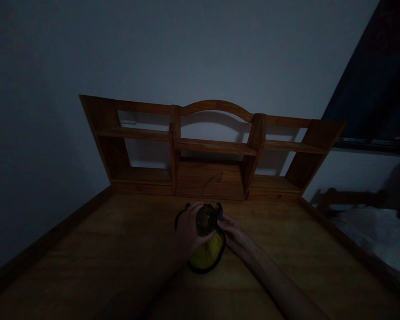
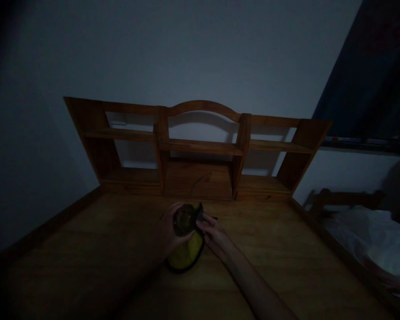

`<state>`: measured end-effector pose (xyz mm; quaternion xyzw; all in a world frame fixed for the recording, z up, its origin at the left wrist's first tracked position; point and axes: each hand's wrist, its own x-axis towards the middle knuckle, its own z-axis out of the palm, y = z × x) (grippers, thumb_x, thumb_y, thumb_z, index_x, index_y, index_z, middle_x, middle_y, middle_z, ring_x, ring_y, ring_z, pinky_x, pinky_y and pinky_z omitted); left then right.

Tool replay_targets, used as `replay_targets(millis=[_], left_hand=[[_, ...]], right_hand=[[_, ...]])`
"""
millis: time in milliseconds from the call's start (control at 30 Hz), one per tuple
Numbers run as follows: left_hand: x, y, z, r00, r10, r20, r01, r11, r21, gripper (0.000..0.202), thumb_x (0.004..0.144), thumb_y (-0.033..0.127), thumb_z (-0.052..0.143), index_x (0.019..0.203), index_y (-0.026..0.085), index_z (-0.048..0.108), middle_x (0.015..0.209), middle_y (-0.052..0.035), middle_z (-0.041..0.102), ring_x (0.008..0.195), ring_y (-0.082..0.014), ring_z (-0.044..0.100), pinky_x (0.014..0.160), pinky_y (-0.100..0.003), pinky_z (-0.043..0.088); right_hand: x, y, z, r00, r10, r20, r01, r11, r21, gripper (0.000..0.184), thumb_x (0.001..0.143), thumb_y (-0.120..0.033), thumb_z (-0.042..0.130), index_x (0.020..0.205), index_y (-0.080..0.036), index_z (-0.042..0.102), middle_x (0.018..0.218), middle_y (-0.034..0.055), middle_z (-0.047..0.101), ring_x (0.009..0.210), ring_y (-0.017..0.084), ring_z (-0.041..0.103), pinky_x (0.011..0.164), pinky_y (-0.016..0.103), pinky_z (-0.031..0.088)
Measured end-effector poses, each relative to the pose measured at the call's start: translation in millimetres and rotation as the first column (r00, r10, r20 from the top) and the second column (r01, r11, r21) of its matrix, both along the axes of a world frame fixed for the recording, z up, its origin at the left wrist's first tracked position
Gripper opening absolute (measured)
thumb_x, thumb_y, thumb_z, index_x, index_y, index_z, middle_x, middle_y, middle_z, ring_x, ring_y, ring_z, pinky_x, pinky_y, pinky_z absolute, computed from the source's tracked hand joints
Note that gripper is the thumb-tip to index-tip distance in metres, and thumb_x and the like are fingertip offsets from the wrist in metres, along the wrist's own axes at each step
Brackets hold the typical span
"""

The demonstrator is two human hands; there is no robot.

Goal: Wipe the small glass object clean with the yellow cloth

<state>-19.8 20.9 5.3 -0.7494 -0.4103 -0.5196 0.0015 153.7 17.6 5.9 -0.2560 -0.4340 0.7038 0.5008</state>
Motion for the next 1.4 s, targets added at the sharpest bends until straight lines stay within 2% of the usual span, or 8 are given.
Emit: replay_targets(millis=[267,433,667,800,933,1133,1267,1400], left_hand=[[-3.5,-2.3,2.7,0.993,-0.053,-0.107,0.055,0.998,0.014,0.076,0.066,0.025,0.071,0.13,0.021,0.031,0.129,-0.0114,0.047,0.12,-0.0282,0.045,0.1,-0.047,0.04],[-4.7,-2.9,0.9,0.975,-0.064,-0.213,0.076,0.996,0.051,0.074,0.068,0.023,0.069,0.132,0.021,0.031,0.13,-0.0119,0.046,0.119,-0.0291,0.046,0.098,-0.048,0.04],[-4.9,0.0,-0.1,0.985,-0.029,-0.169,0.04,0.997,0.064,0.074,0.067,0.023,0.069,0.131,0.021,0.032,0.129,-0.0107,0.046,0.118,-0.0281,0.046,0.098,-0.046,0.04],[-5.3,2.8,-2.4,0.987,-0.018,-0.157,0.026,0.998,0.055,0.075,0.066,0.025,0.071,0.131,0.021,0.032,0.128,-0.0107,0.047,0.118,-0.0277,0.046,0.099,-0.046,0.04],[-6.0,7.2,-7.2,0.993,-0.016,-0.118,0.022,0.999,0.042,0.077,0.065,0.03,0.072,0.13,0.021,0.033,0.129,-0.0116,0.046,0.118,-0.029,0.046,0.098,-0.048,0.041],[-7.8,7.1,-7.5,0.988,-0.013,-0.153,0.023,0.998,0.061,0.076,0.067,0.033,0.071,0.132,0.022,0.032,0.129,-0.012,0.046,0.118,-0.0291,0.046,0.099,-0.047,0.041],[-11.5,1.9,-1.1,0.948,-0.039,-0.316,0.068,0.994,0.081,0.074,0.073,0.035,0.068,0.134,0.019,0.031,0.132,-0.0133,0.044,0.122,-0.0295,0.043,0.101,-0.047,0.037],[-14.9,1.4,2.0,0.893,-0.072,-0.445,0.126,0.988,0.092,0.076,0.076,0.043,0.065,0.137,0.019,0.028,0.134,-0.0141,0.043,0.123,-0.0313,0.041,0.103,-0.049,0.033]], right_hand=[[-0.9,0.9,-0.6,0.997,-0.056,0.054,0.057,0.998,-0.018,0.048,0.062,-0.018,0.078,0.108,-0.018,0.063,0.103,0.0065,0.07,0.095,0.021,0.064,0.089,0.033,0.045],[-3.3,1.3,-2.4,0.992,-0.093,0.085,0.088,0.995,0.05,0.047,0.062,-0.021,0.079,0.106,-0.018,0.064,0.099,0.0065,0.071,0.092,0.021,0.065,0.09,0.036,0.044],[-1.7,6.1,-10.3,0.964,-0.219,0.153,0.201,0.972,0.12,0.035,0.065,-0.031,0.077,0.095,-0.017,0.069,0.09,0.0054,0.072,0.081,0.02,0.066,0.082,0.035,0.047],[2.3,10.0,-13.3,0.955,-0.248,0.16,0.234,0.967,0.106,0.026,0.066,-0.031,0.077,0.086,-0.016,0.072,0.085,0.0049,0.073,0.075,0.019,0.066,0.075,0.032,0.048],[4.9,11.9,-13.2,0.945,-0.278,0.175,0.269,0.96,0.072,0.027,0.063,-0.03,0.079,0.085,-0.016,0.072,0.083,0.0049,0.073,0.07,0.018,0.065,0.069,0.031,0.049],[4.1,10.2,-9.7,0.961,-0.216,0.171,0.209,0.976,0.058,0.031,0.063,-0.028,0.079,0.091,-0.017,0.07,0.089,0.0054,0.073,0.076,0.019,0.066,0.073,0.031,0.049],[1.3,6.4,-8.0,0.97,-0.163,0.182,0.149,0.985,0.089,0.037,0.066,-0.03,0.076,0.1,-0.018,0.067,0.095,0.005,0.071,0.085,0.021,0.065,0.084,0.035,0.047],[-1.5,3.9,-10.8,0.976,-0.135,0.17,0.113,0.985,0.132,0.038,0.072,-0.031,0.071,0.106,-0.019,0.064,0.101,0.0043,0.069,0.095,0.021,0.062,0.09,0.036,0.043]])
